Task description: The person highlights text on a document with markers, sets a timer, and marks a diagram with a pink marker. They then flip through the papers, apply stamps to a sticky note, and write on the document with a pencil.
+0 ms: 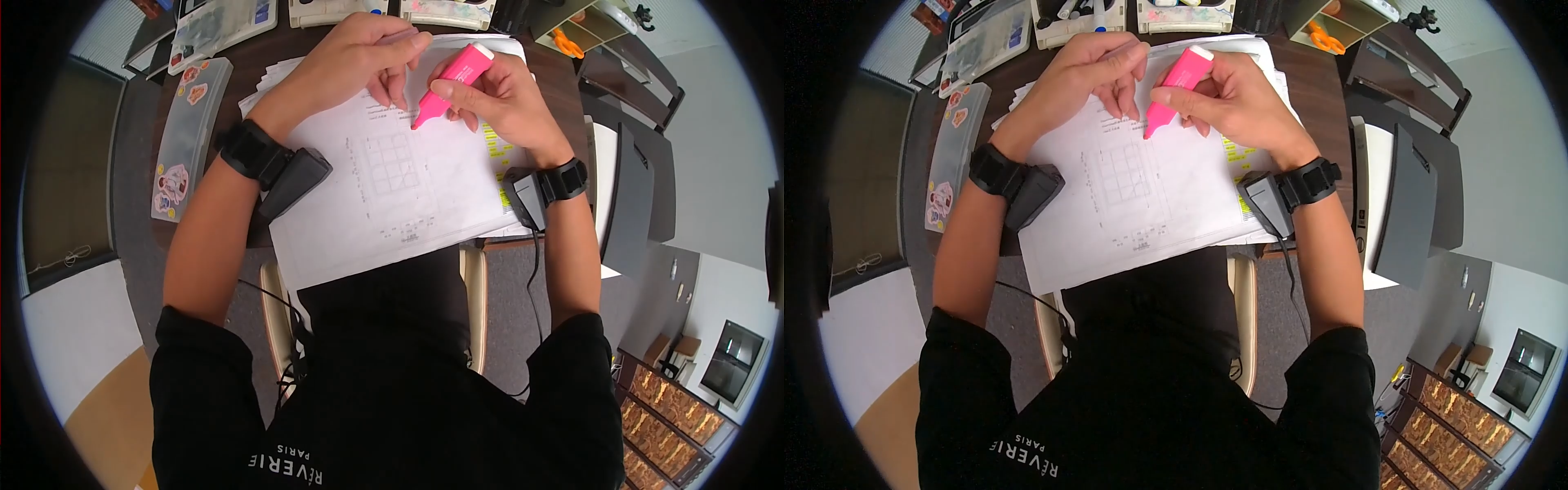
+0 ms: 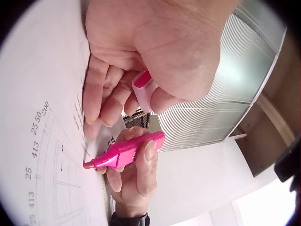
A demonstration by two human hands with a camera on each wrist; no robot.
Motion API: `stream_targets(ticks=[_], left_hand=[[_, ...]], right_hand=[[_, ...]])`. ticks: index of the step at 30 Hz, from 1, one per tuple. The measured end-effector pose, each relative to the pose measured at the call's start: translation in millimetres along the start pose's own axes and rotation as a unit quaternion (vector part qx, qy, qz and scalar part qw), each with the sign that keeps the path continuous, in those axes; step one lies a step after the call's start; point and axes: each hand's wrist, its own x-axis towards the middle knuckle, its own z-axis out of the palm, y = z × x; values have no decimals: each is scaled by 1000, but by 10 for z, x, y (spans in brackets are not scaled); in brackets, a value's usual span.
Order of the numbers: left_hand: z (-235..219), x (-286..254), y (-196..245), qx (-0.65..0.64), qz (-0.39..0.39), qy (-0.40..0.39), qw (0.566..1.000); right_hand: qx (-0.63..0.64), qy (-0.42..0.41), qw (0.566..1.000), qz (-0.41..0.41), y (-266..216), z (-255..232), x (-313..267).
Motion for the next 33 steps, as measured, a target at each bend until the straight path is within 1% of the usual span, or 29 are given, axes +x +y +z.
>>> stream_targets(ticks=[3,7,9,16,18,22,24,31,33], left_hand=[[9,-10,33,-7,-17,6,1000],[14,-1,-10,-2,-12,12,1000],[2,5,-4,2,-18,8,1000],[11,-6,1,1,-12,14,1000],[4,4,-17,-10,-22,10,1000],[-1,-1,-9,-6,-15,6,1000],[13,-6,13,-5,-13,12,1000],[6,1,-1,-4,-21,10,1000],[24,-6,23,-6,-22,16,1000]], right_hand=[[-7,-2,1000,2,-27,-1,-4],[-10,2,1000,3,-24,0,1],[1,-10,1000,15,-50,-2,7],[-15,-11,1000,0,-28,-2,13],[-17,-7,1000,12,-40,2,8],[-4,-6,1000,16,-48,6,5],[-12,-22,1000,2,-56,-7,-2],[-5,-20,1000,8,-59,0,1],[0,-8,1000,2,-30,-5,-10]])
